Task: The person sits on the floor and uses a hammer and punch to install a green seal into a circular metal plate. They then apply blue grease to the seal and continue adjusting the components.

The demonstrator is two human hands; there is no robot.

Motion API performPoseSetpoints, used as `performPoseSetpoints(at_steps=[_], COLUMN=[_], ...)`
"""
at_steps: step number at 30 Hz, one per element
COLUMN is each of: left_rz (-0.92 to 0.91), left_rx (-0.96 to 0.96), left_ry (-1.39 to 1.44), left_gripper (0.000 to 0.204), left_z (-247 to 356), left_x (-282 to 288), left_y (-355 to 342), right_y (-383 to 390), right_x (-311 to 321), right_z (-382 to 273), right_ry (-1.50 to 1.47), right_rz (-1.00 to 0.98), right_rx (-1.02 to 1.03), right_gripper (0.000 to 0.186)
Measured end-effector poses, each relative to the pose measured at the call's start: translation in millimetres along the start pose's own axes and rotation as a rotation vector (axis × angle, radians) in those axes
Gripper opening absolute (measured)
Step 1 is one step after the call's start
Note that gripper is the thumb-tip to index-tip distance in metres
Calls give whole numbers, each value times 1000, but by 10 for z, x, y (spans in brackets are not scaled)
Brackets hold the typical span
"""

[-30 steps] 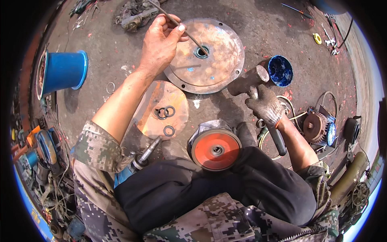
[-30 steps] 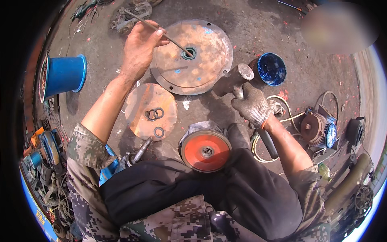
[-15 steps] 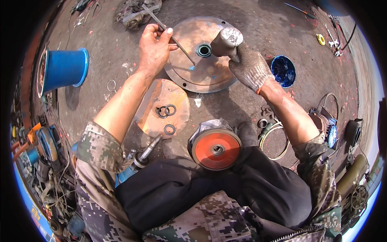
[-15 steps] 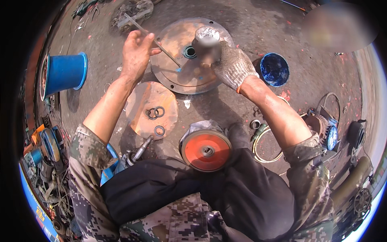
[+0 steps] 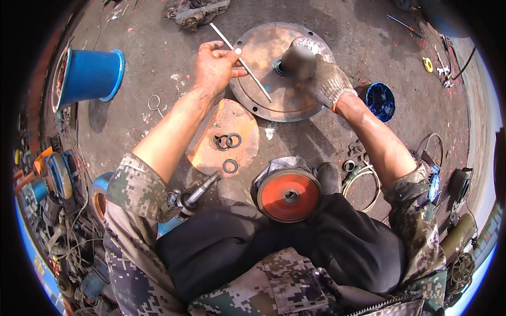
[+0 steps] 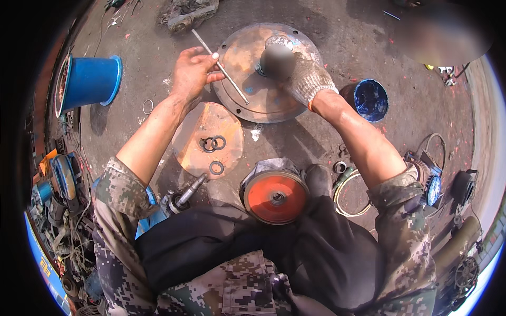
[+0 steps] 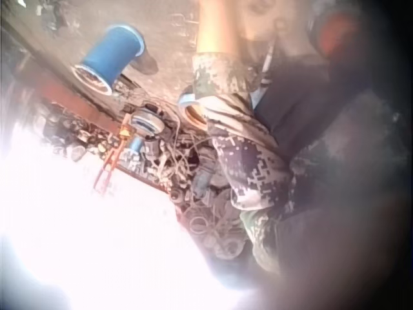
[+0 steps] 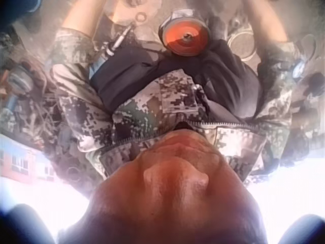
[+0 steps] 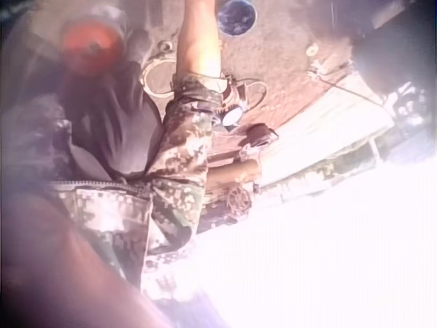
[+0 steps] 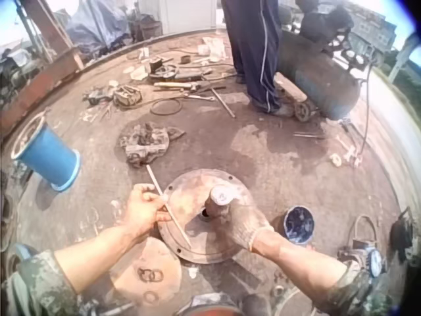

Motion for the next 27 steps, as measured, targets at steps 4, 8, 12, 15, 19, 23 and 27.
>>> performPoseSetpoints(at_steps=[4, 8, 12, 15, 19, 23, 27], left_rz=[-12, -106, -296, -267, -183, -154, -142], left_rx=[-10, -39, -58, -106, -46, -135, -158], left_ry=[76, 154, 382, 297, 123, -196, -267], left_gripper=[68, 56, 49, 48, 42, 35, 35], left_z=[28, 133, 214, 274, 237, 377, 433], left_x=[-53, 0, -102, -130, -255, -357, -368], left_y=[-35, -9, -110, -127, -148, -81, -34], right_y=[75, 473, 967, 1148, 1201, 1107, 1021], right_x=[-119, 52, 192, 131, 82, 73, 127], right_z=[360, 303, 277, 455, 563, 611, 467], right_ry=[-124, -440, -686, -717, -720, -583, -409], right_rz=[59, -23, -85, -123, -103, -33, -44], right_rx=[113, -275, -543, -619, -594, -450, -370], right_gripper=[68, 53, 39, 36, 38, 44, 51])
Point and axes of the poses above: each hand's wrist, its own y-axis away from the middle knuckle, its own x-axis out of the back of the hand, z = x × y, the point moved 7 cm from there along -y, towards the middle knuckle, and after that the axes turned 14 degrees about -y, right-handed, at the moved point
